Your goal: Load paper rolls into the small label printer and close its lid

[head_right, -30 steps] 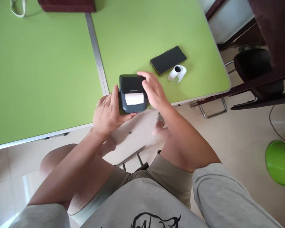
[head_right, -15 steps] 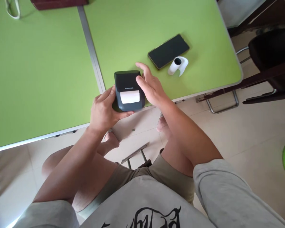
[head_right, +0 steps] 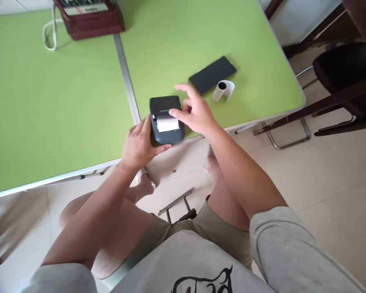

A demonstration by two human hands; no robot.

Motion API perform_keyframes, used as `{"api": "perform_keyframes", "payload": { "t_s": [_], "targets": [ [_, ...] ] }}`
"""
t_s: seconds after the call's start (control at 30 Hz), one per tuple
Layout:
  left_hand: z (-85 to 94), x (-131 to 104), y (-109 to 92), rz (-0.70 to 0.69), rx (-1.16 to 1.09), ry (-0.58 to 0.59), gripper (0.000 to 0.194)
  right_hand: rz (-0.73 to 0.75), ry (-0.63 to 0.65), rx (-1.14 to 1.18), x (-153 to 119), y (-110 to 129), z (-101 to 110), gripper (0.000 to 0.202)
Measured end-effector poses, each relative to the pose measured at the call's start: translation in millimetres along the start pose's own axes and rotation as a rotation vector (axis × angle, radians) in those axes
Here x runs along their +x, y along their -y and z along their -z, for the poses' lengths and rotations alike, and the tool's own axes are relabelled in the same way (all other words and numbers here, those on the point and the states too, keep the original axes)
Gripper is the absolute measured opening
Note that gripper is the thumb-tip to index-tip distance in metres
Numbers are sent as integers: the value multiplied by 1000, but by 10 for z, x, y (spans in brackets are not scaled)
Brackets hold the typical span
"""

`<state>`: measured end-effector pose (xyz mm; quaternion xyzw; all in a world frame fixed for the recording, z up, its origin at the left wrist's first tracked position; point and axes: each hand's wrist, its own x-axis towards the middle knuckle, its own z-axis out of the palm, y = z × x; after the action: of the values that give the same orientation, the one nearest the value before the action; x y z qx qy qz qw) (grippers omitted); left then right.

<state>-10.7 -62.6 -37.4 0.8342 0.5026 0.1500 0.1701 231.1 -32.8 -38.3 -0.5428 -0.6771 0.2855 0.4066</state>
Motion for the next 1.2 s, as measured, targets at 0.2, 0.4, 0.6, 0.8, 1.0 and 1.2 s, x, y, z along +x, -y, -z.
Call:
{"api": "perform_keyframes", "payload": {
  "t_s": [0.2,0.4,0.6,0.8,1.0,1.2],
  "targets": [
    [38,24,45,-14,5,42,123,-8,-148,-14,179,334,23,35],
    [30,-4,25,-21,27,27,112,-28,106,-510,251,574,51,11],
    [39,-3,24,-35,20,32,117,-128,457,-667,367,806,141,47],
    [25,-12,28,-48,15,19,113,-173,482,-657,406,868,160,48],
    [1,-13,38,-51,22,19,115,-115,217,66,279,798,355,45],
    [12,2,34,-29,42,27,125,-316,-239,601,111,337,238,30]
  ]
}}
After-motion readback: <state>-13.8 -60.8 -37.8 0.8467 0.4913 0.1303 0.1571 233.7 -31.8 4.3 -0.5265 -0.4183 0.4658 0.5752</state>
